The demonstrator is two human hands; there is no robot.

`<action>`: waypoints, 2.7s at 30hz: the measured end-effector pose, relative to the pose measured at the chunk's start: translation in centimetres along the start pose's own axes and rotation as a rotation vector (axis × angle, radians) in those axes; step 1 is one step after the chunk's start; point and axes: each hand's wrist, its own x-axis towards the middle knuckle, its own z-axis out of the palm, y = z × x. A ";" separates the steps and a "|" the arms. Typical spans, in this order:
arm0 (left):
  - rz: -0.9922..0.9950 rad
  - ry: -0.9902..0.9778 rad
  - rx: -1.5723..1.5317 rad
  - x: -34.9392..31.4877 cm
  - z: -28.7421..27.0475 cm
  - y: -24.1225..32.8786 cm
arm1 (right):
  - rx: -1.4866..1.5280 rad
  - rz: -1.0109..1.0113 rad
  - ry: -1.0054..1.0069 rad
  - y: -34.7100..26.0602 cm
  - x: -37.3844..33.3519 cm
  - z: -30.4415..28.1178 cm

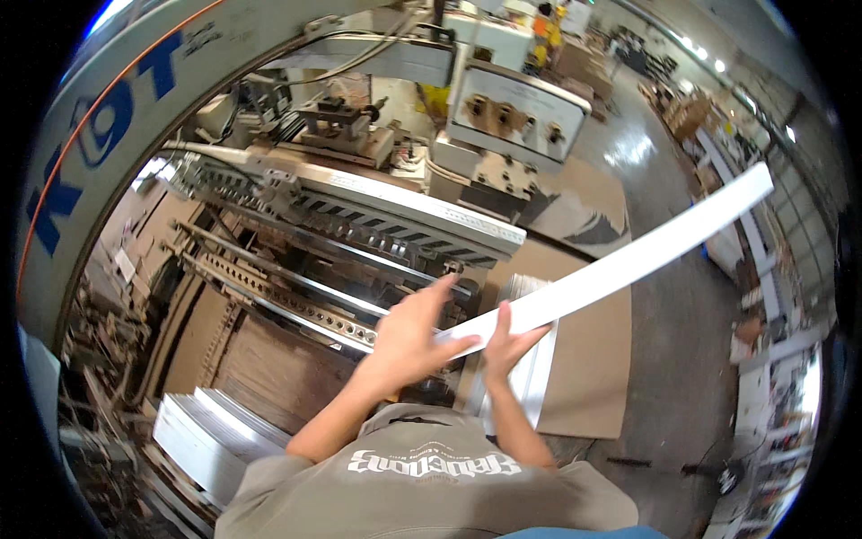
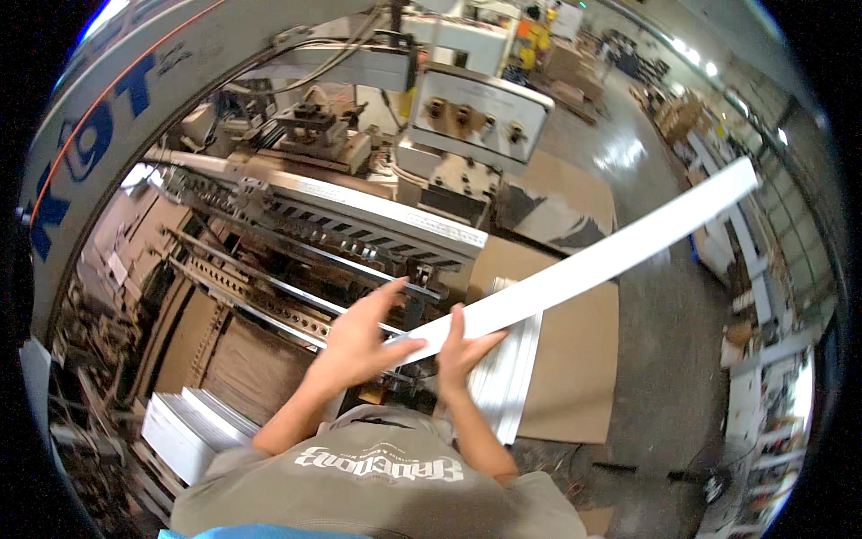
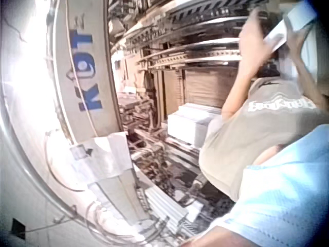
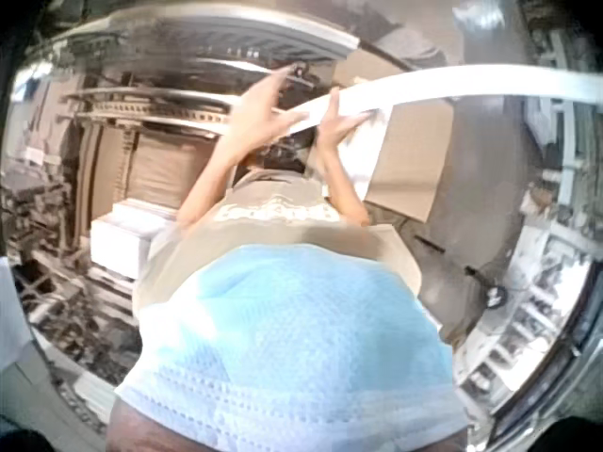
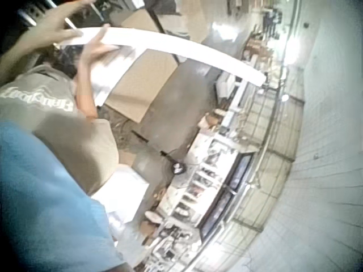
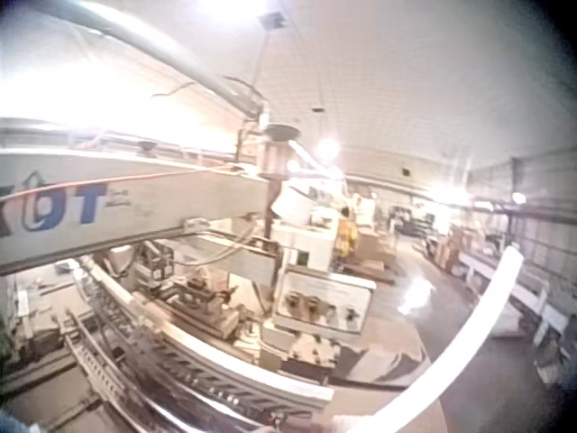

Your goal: The person picks up white trim pieces from a stack, places them into the feeder of a large industrial woodworking machine for processing, and then moves the pieces to another stack on the floor.

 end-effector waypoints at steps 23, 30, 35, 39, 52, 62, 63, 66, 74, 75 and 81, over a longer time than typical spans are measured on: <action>0.321 0.107 0.689 -2.4 -2.1 -22.6 | -1.017 -0.685 -1.047 3.3 5.0 -9.2; -0.654 0.870 0.227 -0.1 -1.7 -27.4 | -0.816 -0.433 -0.998 10.2 -0.9 1.4; -0.660 0.652 -0.386 2.3 2.0 -27.5 | -0.971 -0.235 -1.037 9.9 -1.8 8.9; -0.706 0.705 -0.379 3.3 2.4 -30.7 | -1.026 -0.332 -1.073 9.5 -3.2 13.4; -0.862 0.393 -0.337 5.8 -0.1 -32.3 | -1.136 -0.486 -0.606 14.2 -1.8 9.1; -0.850 0.385 -0.061 7.3 -0.1 -33.3 | -0.825 -0.159 -0.553 15.9 0.6 5.1; -0.860 0.358 -0.054 7.4 0.0 -33.0 | -0.783 -0.100 -0.555 16.0 0.5 5.4; -0.898 0.374 -0.049 7.1 -0.9 -34.7 | -0.779 -0.067 -0.616 14.7 -0.7 7.4; -0.908 0.300 0.013 8.6 -0.1 -35.2 | -0.751 -0.092 -0.709 15.6 0.1 6.9; -0.908 0.311 0.048 8.2 0.1 -34.9 | -0.764 -0.131 -0.755 15.5 0.1 6.9; -0.669 0.415 0.013 5.9 5.7 -29.0 | -0.397 -0.109 -0.826 15.7 1.3 1.6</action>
